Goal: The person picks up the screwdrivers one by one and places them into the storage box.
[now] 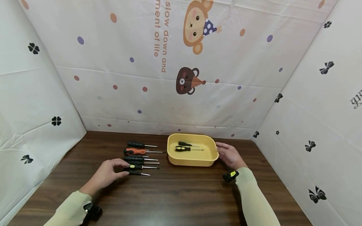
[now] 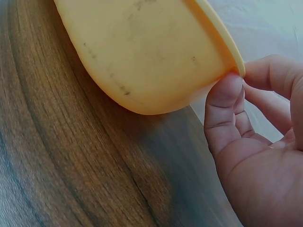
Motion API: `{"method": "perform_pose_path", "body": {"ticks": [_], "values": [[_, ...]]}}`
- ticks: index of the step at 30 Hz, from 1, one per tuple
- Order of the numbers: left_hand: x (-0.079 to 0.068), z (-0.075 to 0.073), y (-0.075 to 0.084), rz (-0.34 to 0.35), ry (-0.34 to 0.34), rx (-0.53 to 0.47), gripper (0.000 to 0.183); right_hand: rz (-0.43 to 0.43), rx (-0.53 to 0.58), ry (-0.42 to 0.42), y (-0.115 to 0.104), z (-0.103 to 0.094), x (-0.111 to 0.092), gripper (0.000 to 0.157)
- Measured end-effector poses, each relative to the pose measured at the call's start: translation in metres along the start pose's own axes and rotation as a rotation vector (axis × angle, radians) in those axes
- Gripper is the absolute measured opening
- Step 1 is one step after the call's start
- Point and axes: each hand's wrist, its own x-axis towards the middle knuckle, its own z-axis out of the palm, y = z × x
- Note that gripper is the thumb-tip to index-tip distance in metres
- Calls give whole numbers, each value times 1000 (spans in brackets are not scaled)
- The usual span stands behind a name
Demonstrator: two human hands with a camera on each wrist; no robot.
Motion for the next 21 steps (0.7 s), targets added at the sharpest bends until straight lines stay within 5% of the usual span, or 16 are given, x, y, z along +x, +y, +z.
{"method": "perform_pose_path", "body": {"ticks": [11,21], "values": [[1,4,6,29,18,87,18,1,-3,-4,0,-1,0,55],[4,5,5,3,-55,129,17,3,-9,-1,0,-1,0,55]]}}
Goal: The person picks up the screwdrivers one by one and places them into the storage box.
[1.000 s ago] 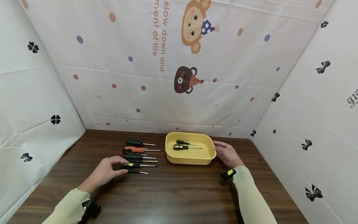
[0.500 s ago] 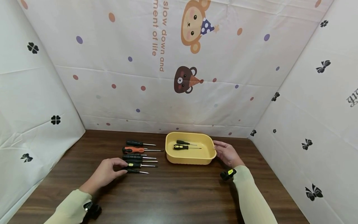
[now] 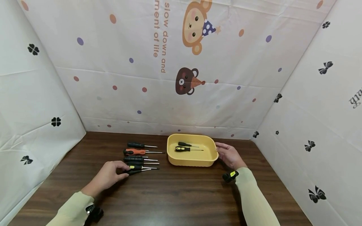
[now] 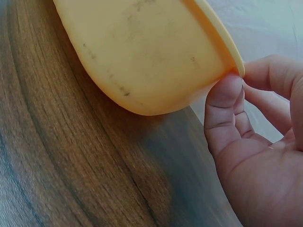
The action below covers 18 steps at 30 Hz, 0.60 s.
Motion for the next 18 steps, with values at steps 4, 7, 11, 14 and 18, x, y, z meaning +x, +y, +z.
{"method": "perform_pose_path", "body": {"ticks": [4,7,11,14,18], "values": [[1,1,1,-5,-35,25,16,1,5,-5,0,0,0,55],[2,1,3,-5,-61,58,16,5,8,4,0,0,1,54],[2,1,8,-6,-83,92,16,7,7,18,0,0,1,54],[3,1,10,1,-100,108,15,9,-8,11,0,0,2,55],[4,0,14,-8,-122,114,15,10,-22,14,0,0,2,54]]}}
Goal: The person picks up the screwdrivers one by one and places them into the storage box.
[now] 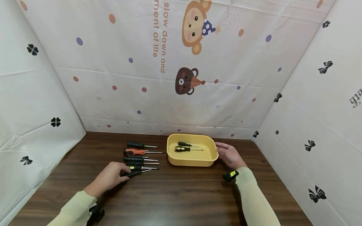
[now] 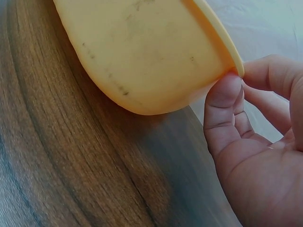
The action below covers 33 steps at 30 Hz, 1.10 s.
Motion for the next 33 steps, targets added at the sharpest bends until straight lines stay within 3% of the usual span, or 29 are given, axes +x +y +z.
{"method": "perform_pose_path", "body": {"ticks": [7,14,18,24,33], "values": [[0,0,-1,9,8,-24,14,-17,7,-36,0,-1,-3,57],[1,4,-7,49,50,-121,15,-23,20,-58,0,-2,-3,58],[4,5,-7,47,76,-208,14,-19,17,-46,0,-1,-3,57],[8,8,-2,-20,124,-374,14,-8,-3,-26,-2,0,-4,55],[23,12,8,-49,165,-617,24,-17,-5,-40,-2,0,-5,56]]}}
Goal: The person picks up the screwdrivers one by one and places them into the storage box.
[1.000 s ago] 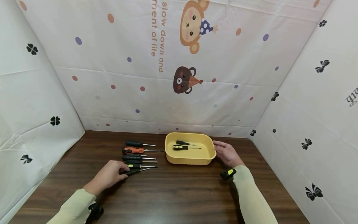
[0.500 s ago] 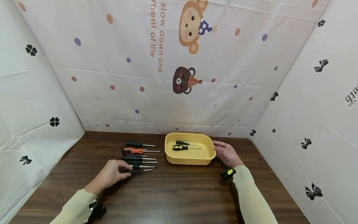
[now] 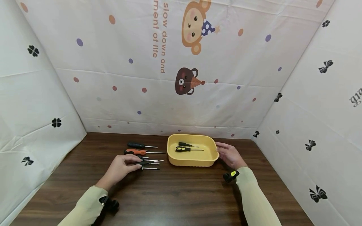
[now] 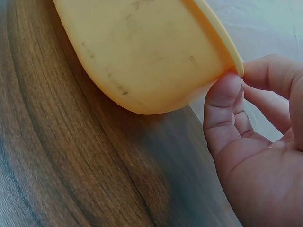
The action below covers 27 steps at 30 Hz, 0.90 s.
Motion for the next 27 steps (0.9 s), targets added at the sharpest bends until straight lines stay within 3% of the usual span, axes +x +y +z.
{"method": "perform_pose_path", "body": {"ticks": [12,27], "values": [[24,22,10,107,58,-183,24,-11,1,-15,-3,0,0,57],[50,48,33,7,8,-334,32,16,-13,21,0,0,2,54]]}}
